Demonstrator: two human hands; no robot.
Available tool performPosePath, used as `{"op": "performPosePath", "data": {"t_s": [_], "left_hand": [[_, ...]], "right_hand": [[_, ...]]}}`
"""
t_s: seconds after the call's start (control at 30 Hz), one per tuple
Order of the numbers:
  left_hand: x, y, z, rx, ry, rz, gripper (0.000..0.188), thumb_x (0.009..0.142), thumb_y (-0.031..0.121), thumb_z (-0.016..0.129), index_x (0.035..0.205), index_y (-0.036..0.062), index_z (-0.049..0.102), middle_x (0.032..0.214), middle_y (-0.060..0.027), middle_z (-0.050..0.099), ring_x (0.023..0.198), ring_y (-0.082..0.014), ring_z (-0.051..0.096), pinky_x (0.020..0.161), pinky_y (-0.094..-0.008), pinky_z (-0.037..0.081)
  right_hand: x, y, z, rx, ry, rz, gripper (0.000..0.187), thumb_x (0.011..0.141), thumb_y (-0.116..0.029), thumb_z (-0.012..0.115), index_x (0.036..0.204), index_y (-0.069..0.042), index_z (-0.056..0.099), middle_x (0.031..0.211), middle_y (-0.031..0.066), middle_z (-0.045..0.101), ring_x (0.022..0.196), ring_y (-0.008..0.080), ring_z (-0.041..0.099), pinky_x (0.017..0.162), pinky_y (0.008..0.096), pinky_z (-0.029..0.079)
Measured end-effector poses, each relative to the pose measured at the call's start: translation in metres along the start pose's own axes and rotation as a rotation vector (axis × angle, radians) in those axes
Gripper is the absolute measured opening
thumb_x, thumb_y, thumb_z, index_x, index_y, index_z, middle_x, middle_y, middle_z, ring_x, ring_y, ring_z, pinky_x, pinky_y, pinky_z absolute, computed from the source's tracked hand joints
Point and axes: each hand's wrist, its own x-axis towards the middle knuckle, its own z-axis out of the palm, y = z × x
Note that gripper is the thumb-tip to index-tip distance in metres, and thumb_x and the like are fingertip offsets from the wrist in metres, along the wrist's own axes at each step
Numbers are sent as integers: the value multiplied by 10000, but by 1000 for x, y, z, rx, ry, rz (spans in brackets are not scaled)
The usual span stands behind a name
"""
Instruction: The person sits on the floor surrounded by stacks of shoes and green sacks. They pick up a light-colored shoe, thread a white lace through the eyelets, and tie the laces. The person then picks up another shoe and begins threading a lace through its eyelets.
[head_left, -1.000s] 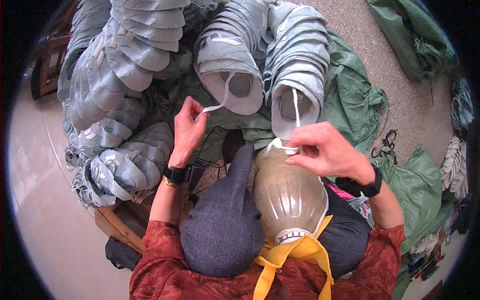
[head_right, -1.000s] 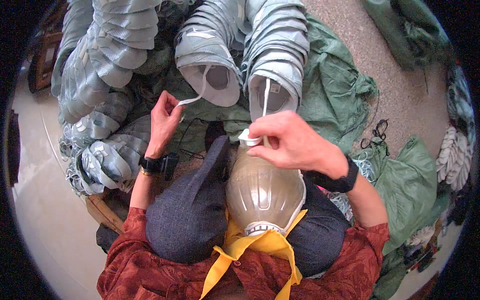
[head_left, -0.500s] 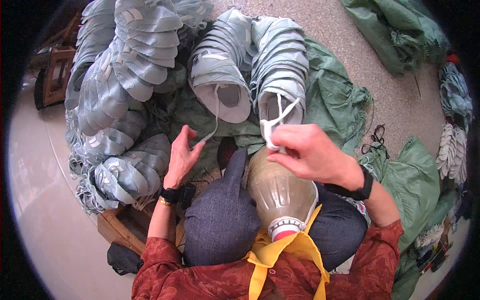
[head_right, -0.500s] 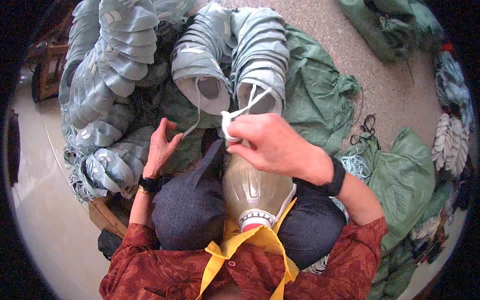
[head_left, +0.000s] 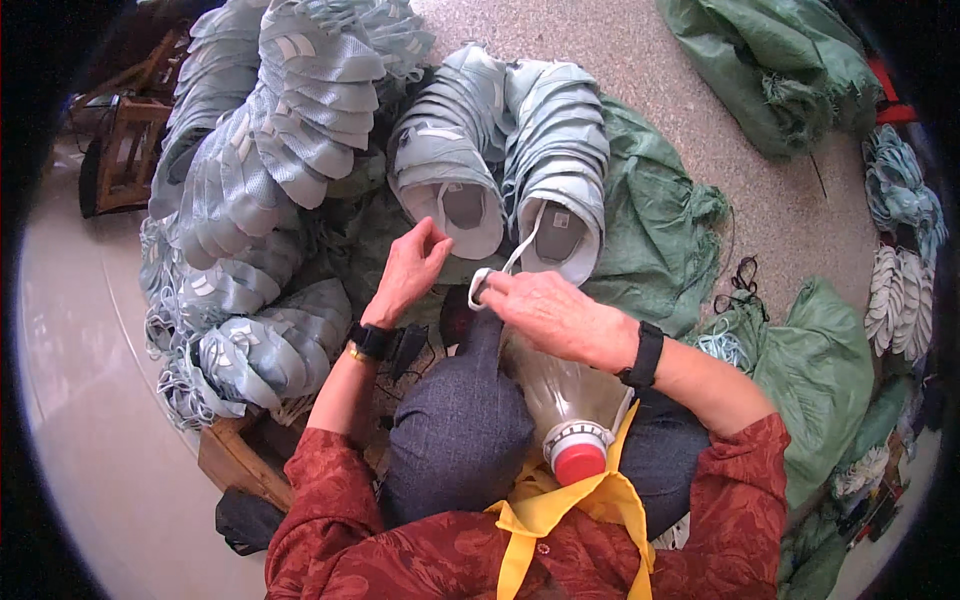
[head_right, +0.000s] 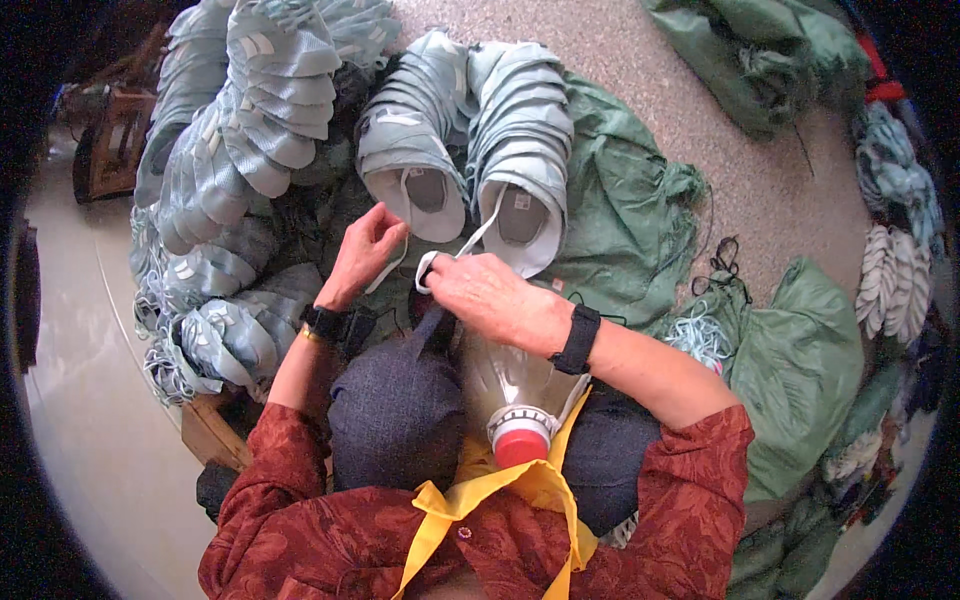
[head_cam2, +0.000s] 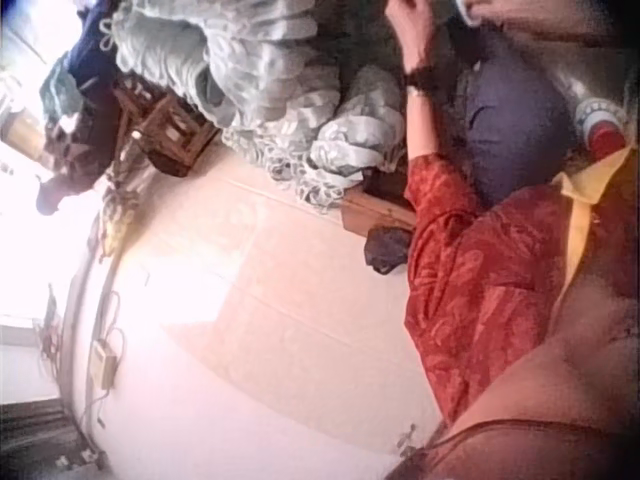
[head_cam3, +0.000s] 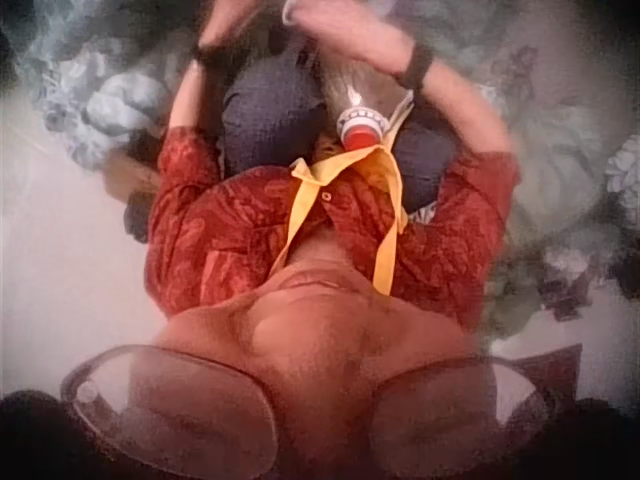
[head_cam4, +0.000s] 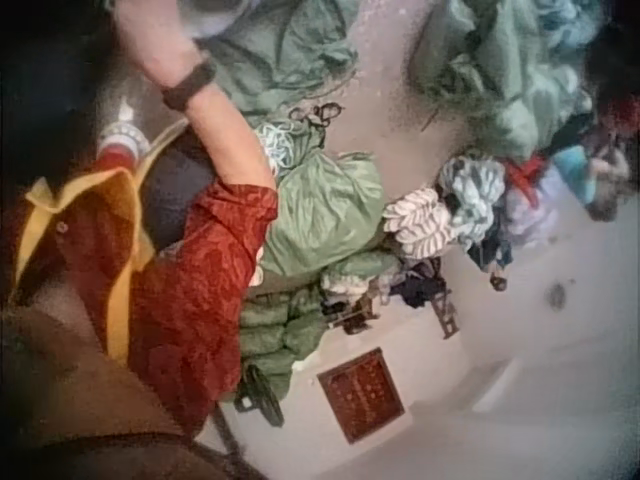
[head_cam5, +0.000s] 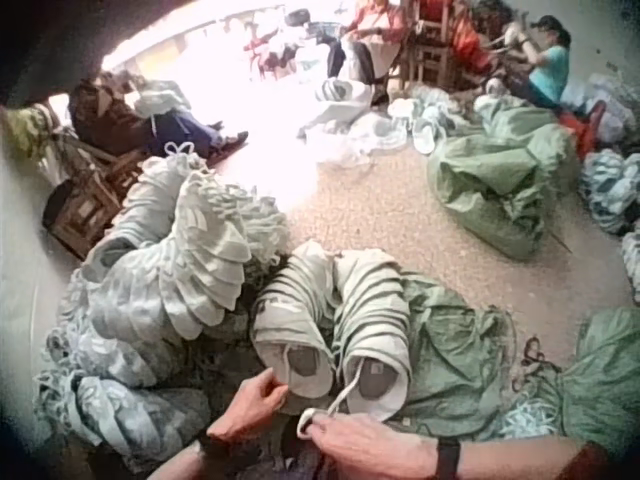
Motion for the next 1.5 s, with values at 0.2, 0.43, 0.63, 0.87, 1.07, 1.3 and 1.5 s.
{"op": "performPosePath", "data": {"t_s": [0.2, 0.43, 0.63, 0.87, 1.07, 1.3, 1.5], "left_hand": [[32, -39, 24, -90, 20, -136, 398, 913, 370, 715, 911, -22, 646, 798, -120, 684, 753, -196, 658, 706, -362, 517], [94, -46, 52, -364, 106, -248, 574, 862, 512, 763, 1005, -42, 711, 916, -91, 706, 835, -141, 610, 757, -315, 500], [113, -9, 75, -390, 460, -409, 726, 779, 440, 863, 1236, -83, 652, 1236, -146, 688, 1110, -229, 644, 984, -343, 471], [128, -34, 80, -556, 680, -314, 552, 770, 221, 854, 1196, -70, 658, 1202, -117, 694, 1063, -219, 652, 938, -338, 496], [117, -68, 50, -267, 667, -231, 460, 759, 244, 829, 1075, -68, 710, 1093, -133, 735, 995, -226, 691, 880, -354, 521], [118, -45, 45, -118, 502, -225, 497, 746, 323, 779, 1030, -79, 704, 1069, -276, 722, 1040, -405, 696, 893, -440, 528], [149, -51, 40, -40, 324, -145, 520, 767, 316, 803, 1077, -87, 691, 1059, -238, 738, 1011, -319, 718, 871, -401, 532]], "right_hand": [[-15, 43, 6, -52, -63, 190, 305, 805, -18, 675, 1104, -19, 617, 1042, 166, 634, 945, 369, 661, 793, 480, 535], [-23, 82, 2, -209, 363, 375, 352, 789, -5, 697, 1129, -6, 602, 1081, 194, 617, 1003, 377, 629, 864, 460, 535], [-30, 113, 17, -283, 341, 495, 679, 768, 8, 742, 1393, -20, 476, 1354, 242, 504, 1188, 419, 535, 980, 471, 496], [-23, 126, 24, -247, 272, 575, 777, 760, 13, 756, 1458, -27, 414, 1411, 253, 476, 1191, 429, 525, 1037, 469, 470], [-27, 130, 28, -305, 316, 516, 788, 744, 10, 766, 1451, -36, 420, 1371, 242, 477, 1153, 418, 527, 986, 465, 499], [-24, 136, 32, -358, 312, 532, 806, 733, 12, 763, 1460, -38, 418, 1375, 236, 475, 1150, 410, 529, 973, 460, 507], [-28, 139, 30, -341, 308, 523, 810, 731, 29, 748, 1466, -54, 418, 1378, 221, 485, 1161, 409, 525, 979, 463, 505]]}}
